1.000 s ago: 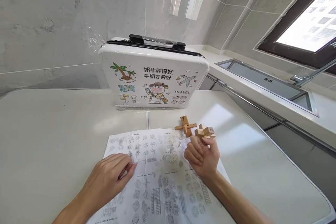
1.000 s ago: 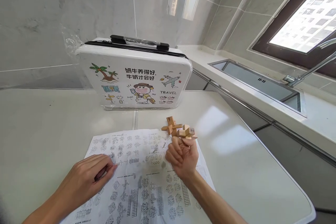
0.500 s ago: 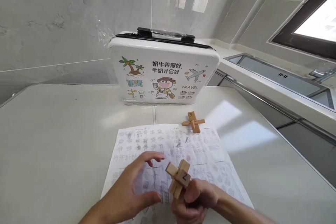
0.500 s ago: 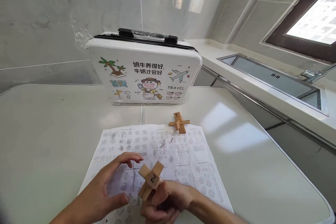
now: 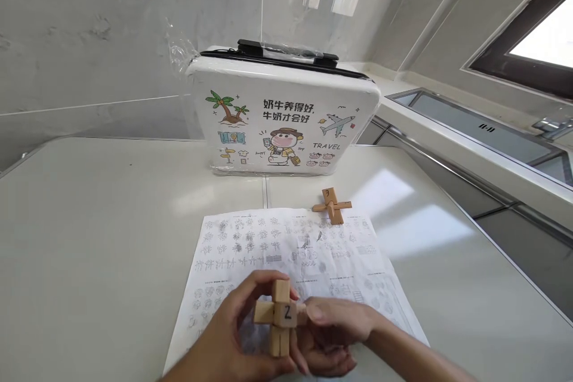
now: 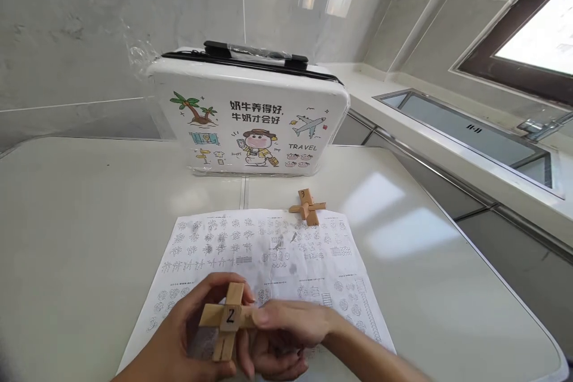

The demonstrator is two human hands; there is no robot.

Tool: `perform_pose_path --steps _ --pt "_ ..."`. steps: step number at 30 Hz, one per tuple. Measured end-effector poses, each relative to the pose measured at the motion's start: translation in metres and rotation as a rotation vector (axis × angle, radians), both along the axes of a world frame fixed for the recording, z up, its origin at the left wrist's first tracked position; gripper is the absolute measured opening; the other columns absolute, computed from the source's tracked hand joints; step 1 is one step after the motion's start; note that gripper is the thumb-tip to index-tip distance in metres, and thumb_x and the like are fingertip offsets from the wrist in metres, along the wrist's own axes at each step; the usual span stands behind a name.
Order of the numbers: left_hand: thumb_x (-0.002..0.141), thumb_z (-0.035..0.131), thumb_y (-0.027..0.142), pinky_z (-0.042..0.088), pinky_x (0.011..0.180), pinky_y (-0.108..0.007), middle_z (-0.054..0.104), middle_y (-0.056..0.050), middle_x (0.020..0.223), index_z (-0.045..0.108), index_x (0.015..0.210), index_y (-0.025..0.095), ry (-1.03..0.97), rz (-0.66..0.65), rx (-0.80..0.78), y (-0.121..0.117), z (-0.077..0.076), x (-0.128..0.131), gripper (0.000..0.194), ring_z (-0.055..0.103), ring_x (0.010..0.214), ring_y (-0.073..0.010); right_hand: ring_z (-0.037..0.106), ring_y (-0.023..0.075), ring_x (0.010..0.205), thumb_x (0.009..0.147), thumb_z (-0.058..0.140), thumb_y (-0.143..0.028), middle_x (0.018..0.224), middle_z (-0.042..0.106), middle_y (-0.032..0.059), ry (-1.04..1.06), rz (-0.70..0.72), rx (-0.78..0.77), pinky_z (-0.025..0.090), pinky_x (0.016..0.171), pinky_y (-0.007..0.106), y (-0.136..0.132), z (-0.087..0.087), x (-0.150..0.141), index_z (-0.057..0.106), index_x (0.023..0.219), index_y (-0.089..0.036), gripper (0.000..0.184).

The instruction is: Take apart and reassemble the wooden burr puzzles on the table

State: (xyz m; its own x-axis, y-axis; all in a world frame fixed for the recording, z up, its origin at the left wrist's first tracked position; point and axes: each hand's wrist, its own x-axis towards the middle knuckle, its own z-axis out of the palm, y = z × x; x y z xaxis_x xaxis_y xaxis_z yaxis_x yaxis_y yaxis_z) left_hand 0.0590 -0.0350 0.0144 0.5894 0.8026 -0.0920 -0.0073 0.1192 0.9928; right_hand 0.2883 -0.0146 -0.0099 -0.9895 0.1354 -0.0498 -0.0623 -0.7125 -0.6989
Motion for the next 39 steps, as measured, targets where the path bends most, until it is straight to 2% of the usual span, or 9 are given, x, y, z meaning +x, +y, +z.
perform_pose_path --steps 5,8,12,15,18,25,30,33,39 --pt "0.080 0.089 0.033 0.062 0.094 -0.041 0.070 -0.006 0.118 0.051 0.141 0.036 0.090 0.105 0.076 0.002 -0.013 -0.009 0.071 0.072 0.105 -0.0266 0.045 0.0083 0.033 0.105 0.058 -0.061 0.052 0.052 -0.0103 -0.118 -0.357 0.147 0.032 0.030 0.015 0.002 0.000 0.009 0.055 0.103 -0.018 0.043" --pt "0.077 0.092 0.037 0.061 0.093 -0.040 0.068 -0.006 0.115 0.055 0.139 0.036 0.140 0.138 0.117 0.002 -0.015 -0.011 0.072 0.069 0.105 -0.0268 0.048 0.0074 0.036 0.104 0.064 -0.057 0.058 0.059 -0.0091 -0.171 -0.369 0.161 0.036 0.031 0.014 0.001 -0.004 0.009 0.052 0.110 -0.019 0.040" --pt "0.073 0.094 0.042 0.059 0.091 -0.039 0.064 -0.005 0.116 0.062 0.133 0.036 0.082 0.082 0.124 0.004 -0.009 -0.007 0.068 0.067 0.105 -0.0260 0.052 0.0059 0.038 0.101 0.068 -0.058 0.070 0.063 -0.0057 -0.207 -0.361 0.170 0.042 0.034 0.014 0.000 -0.002 0.005 0.053 0.111 -0.019 0.043" --pt "0.074 0.094 0.046 0.058 0.089 -0.039 0.062 -0.005 0.113 0.065 0.130 0.034 0.012 0.042 0.125 0.004 -0.006 -0.003 0.065 0.065 0.100 -0.0246 0.055 0.0055 0.041 0.098 0.073 -0.056 0.079 0.066 -0.0016 -0.208 -0.372 0.191 0.046 0.036 0.016 -0.001 0.000 0.002 0.056 0.107 -0.017 0.044" --pt "0.073 0.094 0.053 0.057 0.086 -0.039 0.060 -0.005 0.109 0.067 0.126 0.032 0.024 0.070 0.143 0.004 -0.006 -0.001 0.063 0.064 0.098 -0.0248 0.056 0.0064 0.043 0.098 0.074 -0.052 0.079 0.067 -0.0002 -0.232 -0.454 0.255 0.043 0.037 0.016 -0.003 -0.001 0.001 0.059 0.100 -0.017 0.039" --pt "0.071 0.096 0.051 0.055 0.079 -0.033 0.059 -0.003 0.105 0.067 0.126 0.034 0.115 0.123 0.260 0.008 -0.007 -0.003 0.064 0.062 0.092 -0.0217 0.050 0.0080 0.049 0.100 0.073 -0.039 0.070 0.059 -0.0038 -0.324 -0.639 0.518 0.039 0.046 0.019 -0.007 0.003 0.001 0.064 0.101 -0.019 0.023" --pt "0.070 0.098 0.047 0.055 0.079 -0.032 0.060 -0.002 0.108 0.065 0.128 0.036 0.139 0.166 0.320 0.007 -0.012 -0.003 0.068 0.063 0.093 -0.0211 0.053 0.0109 0.058 0.099 0.064 -0.022 0.074 0.062 -0.0021 -0.440 -0.767 0.753 0.040 0.056 0.022 -0.014 0.002 -0.005 0.066 0.104 -0.021 0.006" --pt "0.069 0.099 0.044 0.054 0.077 -0.030 0.060 -0.002 0.106 0.064 0.125 0.035 0.146 0.198 0.309 0.005 -0.013 -0.002 0.067 0.063 0.092 -0.0204 0.055 0.0119 0.062 0.094 0.061 -0.014 0.081 0.067 -0.0010 -0.530 -0.883 0.864 0.041 0.058 0.023 -0.018 -0.004 -0.008 0.064 0.105 -0.022 0.014" --pt "0.070 0.098 0.045 0.052 0.073 -0.028 0.060 -0.002 0.105 0.061 0.117 0.031 0.125 0.207 0.218 0.004 -0.010 0.000 0.061 0.062 0.088 -0.0196 0.050 0.0121 0.055 0.092 0.060 -0.015 0.068 0.061 -0.0053 -0.581 -0.976 0.970 0.037 0.054 0.023 -0.025 -0.011 -0.014 0.061 0.108 -0.024 0.019"
